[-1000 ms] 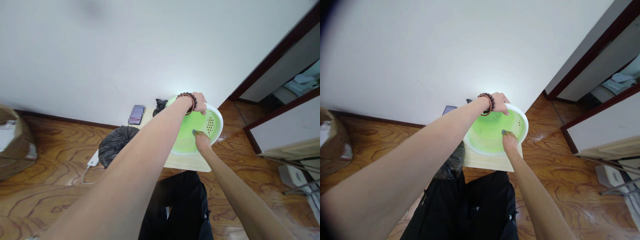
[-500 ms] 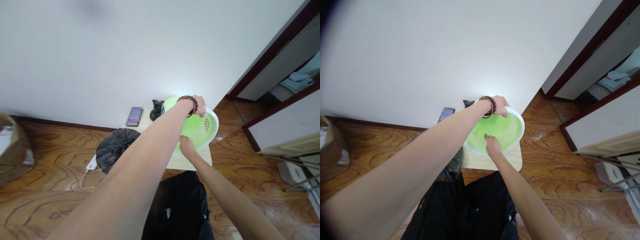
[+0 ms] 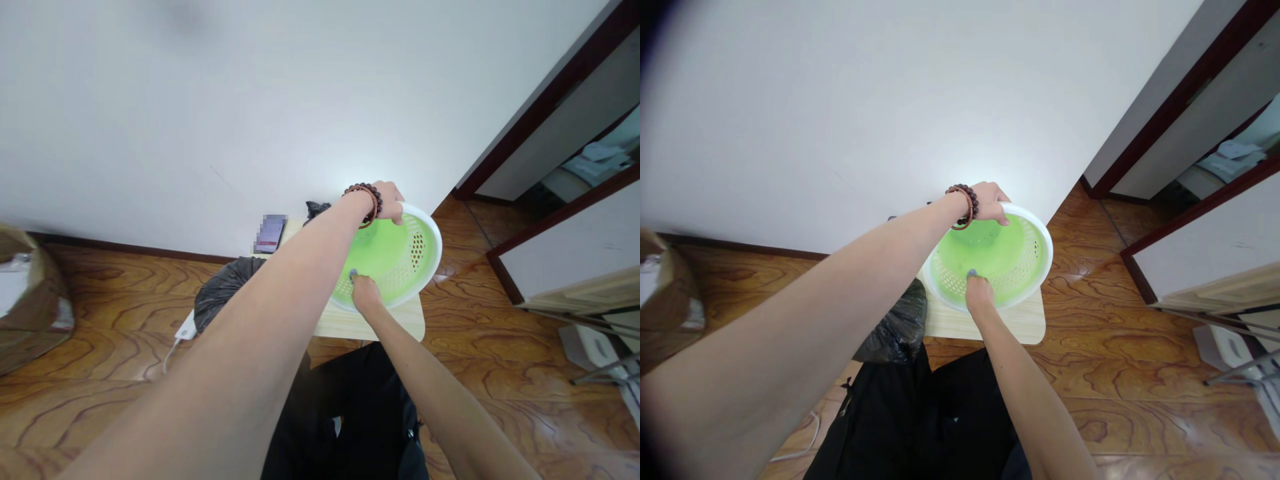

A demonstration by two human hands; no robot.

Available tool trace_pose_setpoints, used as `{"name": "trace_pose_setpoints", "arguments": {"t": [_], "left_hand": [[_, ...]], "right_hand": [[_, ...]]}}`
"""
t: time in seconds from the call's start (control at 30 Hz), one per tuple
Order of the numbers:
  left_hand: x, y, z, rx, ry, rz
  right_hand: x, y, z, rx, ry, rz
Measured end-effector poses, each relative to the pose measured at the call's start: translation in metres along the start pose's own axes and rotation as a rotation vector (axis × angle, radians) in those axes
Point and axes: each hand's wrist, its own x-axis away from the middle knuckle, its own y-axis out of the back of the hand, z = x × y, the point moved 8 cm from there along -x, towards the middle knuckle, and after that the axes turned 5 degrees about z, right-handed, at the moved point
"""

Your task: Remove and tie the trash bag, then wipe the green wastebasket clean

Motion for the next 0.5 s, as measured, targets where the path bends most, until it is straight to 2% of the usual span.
{"name": "trace_pose_setpoints", "arguments": {"t": [0.07,0.17,0.27,0.33,0.4,0.5], "left_hand": [[0.000,0.001,0.001,0.002,-0.004,-0.003],[-0.005,-0.002,0.002,-0.001,-0.028,0.027],[-0.012,-0.006,-0.001,0.010,-0.096,0.046],[-0.015,-0.009,-0.003,0.022,-0.128,0.049],[-0.017,-0.012,-0.004,0.035,-0.134,0.058],[-0.016,-0.013,-0.006,0.040,-0.140,0.068]], "right_hand": [[-0.001,0.006,0.002,0.031,0.058,0.009],[0.000,0.026,-0.013,0.141,0.095,-0.055],[0.000,0.043,-0.037,0.221,0.024,-0.149],[0.000,0.041,-0.048,0.201,-0.070,-0.130],[0.000,0.028,-0.047,0.134,-0.136,-0.065],[0.001,0.008,-0.017,0.006,-0.087,0.010]]}}
